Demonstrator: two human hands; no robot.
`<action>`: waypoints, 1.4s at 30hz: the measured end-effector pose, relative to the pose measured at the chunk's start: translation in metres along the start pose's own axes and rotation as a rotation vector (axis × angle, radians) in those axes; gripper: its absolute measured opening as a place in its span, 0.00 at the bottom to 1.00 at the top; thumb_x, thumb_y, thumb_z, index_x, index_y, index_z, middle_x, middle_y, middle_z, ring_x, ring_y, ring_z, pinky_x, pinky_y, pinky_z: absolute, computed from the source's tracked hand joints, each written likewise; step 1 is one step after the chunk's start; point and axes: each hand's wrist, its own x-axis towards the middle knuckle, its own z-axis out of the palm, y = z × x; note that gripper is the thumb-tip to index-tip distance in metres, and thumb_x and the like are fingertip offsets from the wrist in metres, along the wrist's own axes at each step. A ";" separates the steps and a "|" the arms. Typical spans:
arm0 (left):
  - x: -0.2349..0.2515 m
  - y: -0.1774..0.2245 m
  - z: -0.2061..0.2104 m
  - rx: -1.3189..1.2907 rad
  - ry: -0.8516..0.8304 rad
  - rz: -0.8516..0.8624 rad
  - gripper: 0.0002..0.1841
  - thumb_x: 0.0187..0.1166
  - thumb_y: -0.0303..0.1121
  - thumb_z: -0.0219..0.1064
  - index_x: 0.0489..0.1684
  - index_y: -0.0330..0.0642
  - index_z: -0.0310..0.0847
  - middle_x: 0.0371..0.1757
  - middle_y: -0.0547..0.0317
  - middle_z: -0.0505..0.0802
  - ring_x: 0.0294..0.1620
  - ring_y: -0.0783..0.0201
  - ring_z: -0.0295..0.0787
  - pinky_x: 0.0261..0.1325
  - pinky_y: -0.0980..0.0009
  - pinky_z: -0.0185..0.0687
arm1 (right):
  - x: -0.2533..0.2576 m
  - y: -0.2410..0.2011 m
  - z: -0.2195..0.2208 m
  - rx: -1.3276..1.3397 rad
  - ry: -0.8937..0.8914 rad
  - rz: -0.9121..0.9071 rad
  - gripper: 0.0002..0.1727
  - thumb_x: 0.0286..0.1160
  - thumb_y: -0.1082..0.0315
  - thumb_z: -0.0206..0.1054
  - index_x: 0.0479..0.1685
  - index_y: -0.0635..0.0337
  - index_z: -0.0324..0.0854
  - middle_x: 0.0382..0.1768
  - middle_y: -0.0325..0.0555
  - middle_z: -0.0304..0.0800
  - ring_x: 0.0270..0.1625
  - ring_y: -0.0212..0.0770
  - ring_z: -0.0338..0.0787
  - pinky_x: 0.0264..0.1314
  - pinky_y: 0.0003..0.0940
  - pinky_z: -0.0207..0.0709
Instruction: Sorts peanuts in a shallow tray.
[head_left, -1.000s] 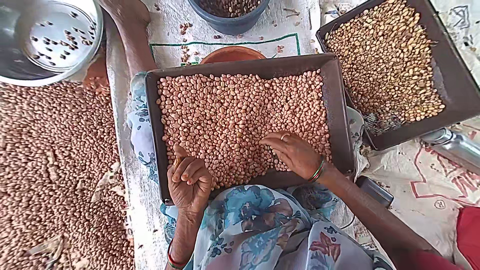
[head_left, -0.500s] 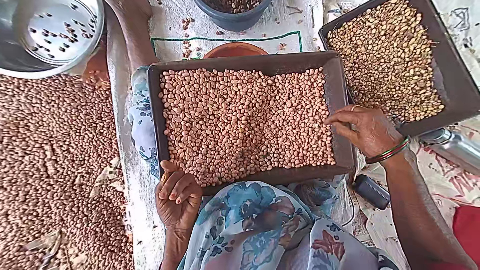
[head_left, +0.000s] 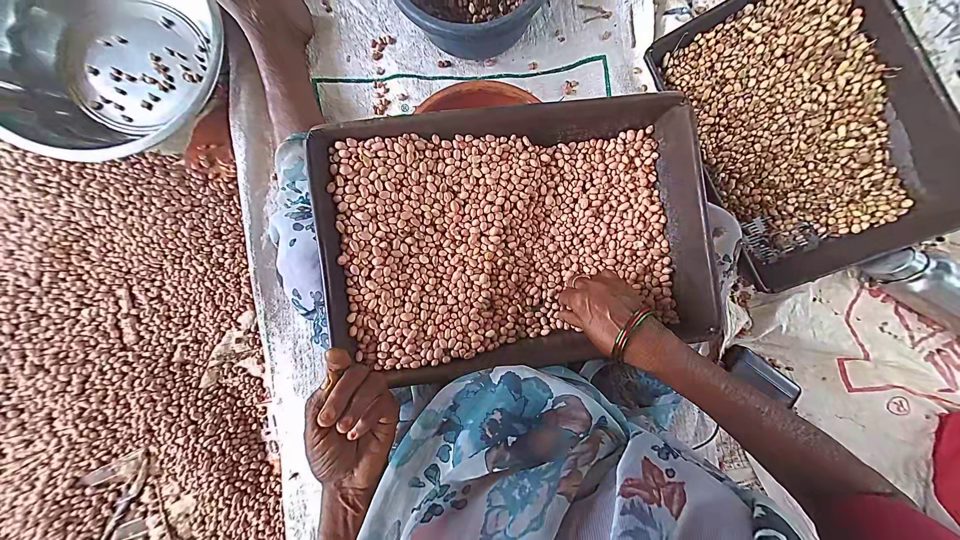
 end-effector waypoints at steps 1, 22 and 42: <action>0.000 -0.002 0.001 0.021 -0.002 -0.012 0.08 0.83 0.26 0.59 0.43 0.33 0.84 0.23 0.65 0.88 0.23 0.76 0.87 0.30 0.86 0.81 | 0.001 -0.001 -0.003 0.007 -0.036 0.005 0.13 0.85 0.66 0.65 0.44 0.69 0.89 0.43 0.61 0.91 0.52 0.60 0.90 0.58 0.55 0.75; 0.009 -0.016 0.011 0.296 0.011 -0.101 0.08 0.81 0.26 0.63 0.47 0.33 0.87 0.25 0.63 0.90 0.24 0.75 0.88 0.30 0.85 0.82 | -0.079 0.094 -0.001 -0.096 0.233 0.042 0.03 0.62 0.74 0.83 0.29 0.60 0.94 0.31 0.53 0.92 0.50 0.61 0.89 0.57 0.61 0.71; 0.003 -0.017 0.022 0.384 -0.051 -0.062 0.08 0.81 0.28 0.64 0.47 0.35 0.88 0.25 0.64 0.91 0.25 0.76 0.88 0.30 0.86 0.81 | -0.033 0.065 -0.025 -0.014 0.128 -0.280 0.03 0.71 0.74 0.75 0.39 0.62 0.94 0.35 0.55 0.93 0.44 0.57 0.93 0.56 0.57 0.78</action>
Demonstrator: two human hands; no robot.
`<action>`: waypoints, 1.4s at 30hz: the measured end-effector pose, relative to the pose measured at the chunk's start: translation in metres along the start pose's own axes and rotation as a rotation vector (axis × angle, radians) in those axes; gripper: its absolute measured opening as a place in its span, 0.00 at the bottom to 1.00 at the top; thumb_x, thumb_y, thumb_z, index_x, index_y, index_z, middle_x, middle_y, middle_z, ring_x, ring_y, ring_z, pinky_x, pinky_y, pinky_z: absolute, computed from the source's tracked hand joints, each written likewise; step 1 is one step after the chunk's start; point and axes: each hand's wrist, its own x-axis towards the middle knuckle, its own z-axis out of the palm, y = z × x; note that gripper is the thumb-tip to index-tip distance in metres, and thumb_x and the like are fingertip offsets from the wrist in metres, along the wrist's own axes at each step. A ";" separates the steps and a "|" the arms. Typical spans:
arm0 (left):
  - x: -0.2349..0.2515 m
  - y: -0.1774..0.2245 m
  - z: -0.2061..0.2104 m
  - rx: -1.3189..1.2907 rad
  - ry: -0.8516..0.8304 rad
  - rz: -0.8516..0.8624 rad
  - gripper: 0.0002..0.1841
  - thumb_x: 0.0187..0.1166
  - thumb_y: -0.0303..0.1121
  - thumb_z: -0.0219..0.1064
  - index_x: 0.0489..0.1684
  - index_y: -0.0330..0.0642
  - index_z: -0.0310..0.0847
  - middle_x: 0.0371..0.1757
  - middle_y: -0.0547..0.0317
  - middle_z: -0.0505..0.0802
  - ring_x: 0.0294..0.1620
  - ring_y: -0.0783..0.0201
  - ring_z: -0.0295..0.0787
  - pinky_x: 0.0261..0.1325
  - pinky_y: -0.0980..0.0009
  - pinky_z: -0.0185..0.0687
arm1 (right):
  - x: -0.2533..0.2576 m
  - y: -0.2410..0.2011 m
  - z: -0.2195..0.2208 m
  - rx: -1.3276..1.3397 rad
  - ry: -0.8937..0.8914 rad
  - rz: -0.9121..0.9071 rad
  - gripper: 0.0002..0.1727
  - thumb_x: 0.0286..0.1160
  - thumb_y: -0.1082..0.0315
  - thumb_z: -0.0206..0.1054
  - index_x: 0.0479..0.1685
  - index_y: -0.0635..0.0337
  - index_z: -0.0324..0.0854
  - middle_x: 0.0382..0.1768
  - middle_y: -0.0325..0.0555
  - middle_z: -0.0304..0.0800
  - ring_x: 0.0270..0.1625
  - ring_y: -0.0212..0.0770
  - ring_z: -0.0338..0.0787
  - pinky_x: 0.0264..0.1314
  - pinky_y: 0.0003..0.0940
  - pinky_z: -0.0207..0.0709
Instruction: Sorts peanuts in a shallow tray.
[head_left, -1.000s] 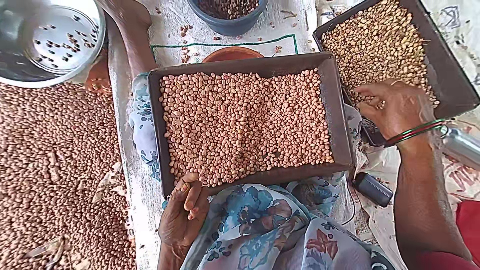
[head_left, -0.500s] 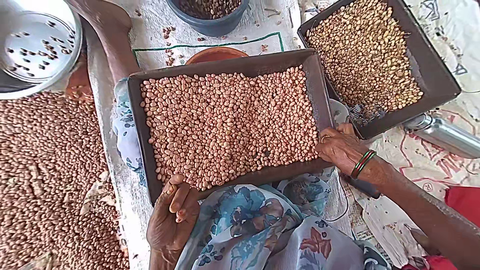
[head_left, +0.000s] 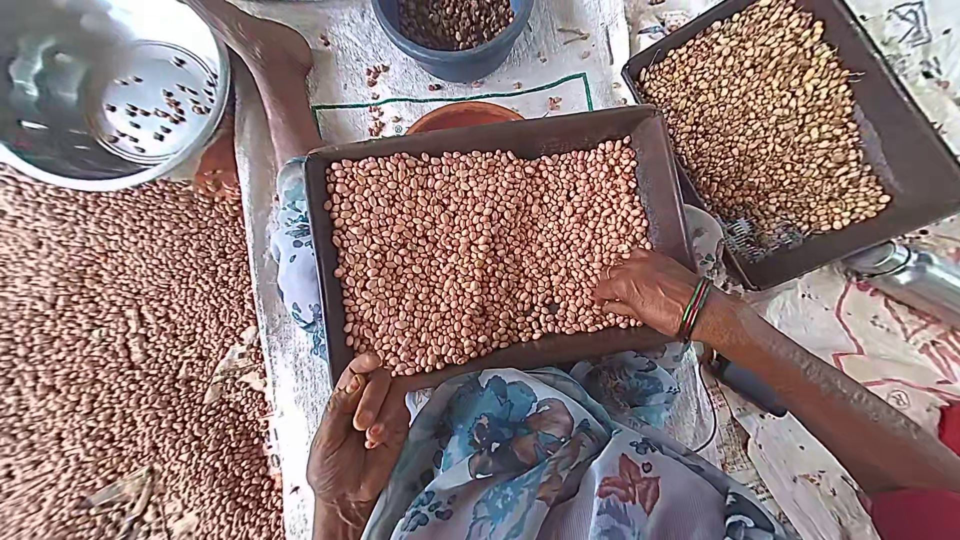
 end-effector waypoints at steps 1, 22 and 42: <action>-0.001 0.001 -0.003 -0.019 0.018 0.011 0.08 0.81 0.28 0.64 0.46 0.35 0.87 0.25 0.64 0.90 0.24 0.76 0.88 0.29 0.86 0.81 | -0.001 0.001 0.009 -0.018 -0.021 0.021 0.04 0.72 0.73 0.74 0.40 0.63 0.94 0.36 0.57 0.93 0.46 0.59 0.92 0.57 0.58 0.77; 0.000 -0.014 -0.005 0.236 -0.064 -0.074 0.12 0.85 0.35 0.62 0.51 0.41 0.90 0.25 0.71 0.90 0.23 0.82 0.85 0.28 0.89 0.78 | 0.088 -0.046 0.030 0.217 0.199 -0.398 0.20 0.68 0.69 0.77 0.62 0.48 0.92 0.68 0.54 0.88 0.82 0.64 0.74 0.73 0.73 0.62; -0.010 0.001 -0.012 0.318 0.093 0.047 0.12 0.87 0.35 0.59 0.44 0.44 0.90 0.19 0.75 0.84 0.17 0.85 0.78 0.22 0.90 0.73 | 0.014 -0.007 0.002 0.099 0.185 0.178 0.14 0.74 0.80 0.68 0.49 0.55 0.96 0.61 0.61 0.90 0.64 0.68 0.86 0.62 0.68 0.73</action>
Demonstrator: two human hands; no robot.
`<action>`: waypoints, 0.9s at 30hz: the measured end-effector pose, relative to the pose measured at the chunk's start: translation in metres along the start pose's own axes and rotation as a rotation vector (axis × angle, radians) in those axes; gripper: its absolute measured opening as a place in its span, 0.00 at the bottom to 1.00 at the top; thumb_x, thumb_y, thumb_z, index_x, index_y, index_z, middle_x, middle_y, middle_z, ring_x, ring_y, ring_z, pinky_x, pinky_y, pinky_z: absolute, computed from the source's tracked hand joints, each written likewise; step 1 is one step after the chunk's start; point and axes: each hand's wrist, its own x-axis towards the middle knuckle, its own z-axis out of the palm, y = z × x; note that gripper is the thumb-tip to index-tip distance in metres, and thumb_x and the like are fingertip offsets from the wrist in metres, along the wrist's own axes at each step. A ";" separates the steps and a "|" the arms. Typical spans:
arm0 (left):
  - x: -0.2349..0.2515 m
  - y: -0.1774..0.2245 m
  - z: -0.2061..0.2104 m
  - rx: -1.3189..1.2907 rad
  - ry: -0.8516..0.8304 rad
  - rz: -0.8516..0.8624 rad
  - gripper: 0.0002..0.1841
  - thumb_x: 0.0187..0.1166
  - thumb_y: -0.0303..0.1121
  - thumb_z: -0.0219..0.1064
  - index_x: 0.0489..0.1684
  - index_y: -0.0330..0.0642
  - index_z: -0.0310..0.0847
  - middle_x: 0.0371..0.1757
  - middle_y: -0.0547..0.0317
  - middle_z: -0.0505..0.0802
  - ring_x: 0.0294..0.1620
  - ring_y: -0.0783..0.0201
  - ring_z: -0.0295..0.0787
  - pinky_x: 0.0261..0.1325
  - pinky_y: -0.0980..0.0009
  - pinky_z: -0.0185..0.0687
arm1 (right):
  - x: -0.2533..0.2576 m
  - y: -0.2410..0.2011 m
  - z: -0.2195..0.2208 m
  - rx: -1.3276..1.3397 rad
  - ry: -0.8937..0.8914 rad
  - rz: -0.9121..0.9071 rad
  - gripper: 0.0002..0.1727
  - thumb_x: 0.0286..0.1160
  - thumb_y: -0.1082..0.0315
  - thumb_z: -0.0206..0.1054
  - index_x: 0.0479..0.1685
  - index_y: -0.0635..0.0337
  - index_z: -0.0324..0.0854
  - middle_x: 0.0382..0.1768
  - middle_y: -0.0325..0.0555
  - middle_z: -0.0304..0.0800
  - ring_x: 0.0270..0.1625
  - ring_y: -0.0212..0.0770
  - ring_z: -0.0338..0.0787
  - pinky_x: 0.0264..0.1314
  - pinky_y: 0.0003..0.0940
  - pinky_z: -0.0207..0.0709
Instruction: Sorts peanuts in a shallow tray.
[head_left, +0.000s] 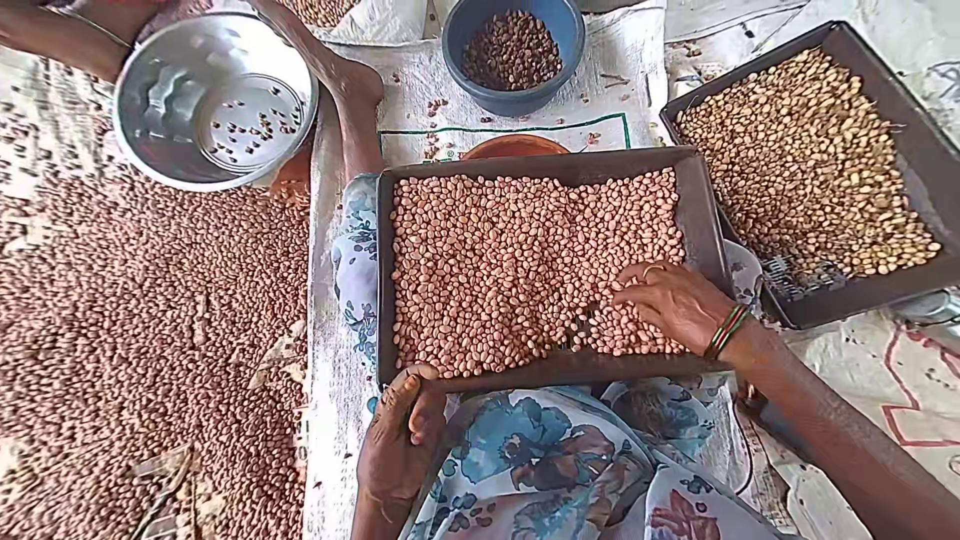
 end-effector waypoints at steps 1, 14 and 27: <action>0.006 -0.002 0.008 -0.039 0.044 0.046 0.13 0.89 0.34 0.55 0.42 0.45 0.88 0.18 0.75 0.83 0.16 0.84 0.78 0.22 0.90 0.74 | -0.001 0.000 0.001 0.112 0.137 0.009 0.13 0.73 0.78 0.70 0.52 0.60 0.94 0.60 0.63 0.89 0.61 0.66 0.88 0.61 0.65 0.77; 0.069 -0.062 0.052 0.898 -0.407 0.677 0.18 0.93 0.43 0.51 0.50 0.47 0.87 0.46 0.71 0.95 0.55 0.79 0.88 0.67 0.75 0.79 | 0.034 -0.112 0.051 2.313 -0.028 0.477 0.23 0.98 0.62 0.34 0.49 0.61 0.77 0.36 0.43 0.91 0.40 0.32 0.93 0.49 0.25 0.88; 0.060 0.073 0.074 0.870 -0.252 0.943 0.14 0.90 0.41 0.56 0.57 0.57 0.90 0.44 0.78 0.96 0.40 0.82 0.91 0.46 0.84 0.86 | 0.042 -0.071 0.033 0.693 -0.177 -0.007 0.20 0.87 0.60 0.62 0.32 0.69 0.85 0.24 0.47 0.81 0.29 0.37 0.77 0.37 0.36 0.70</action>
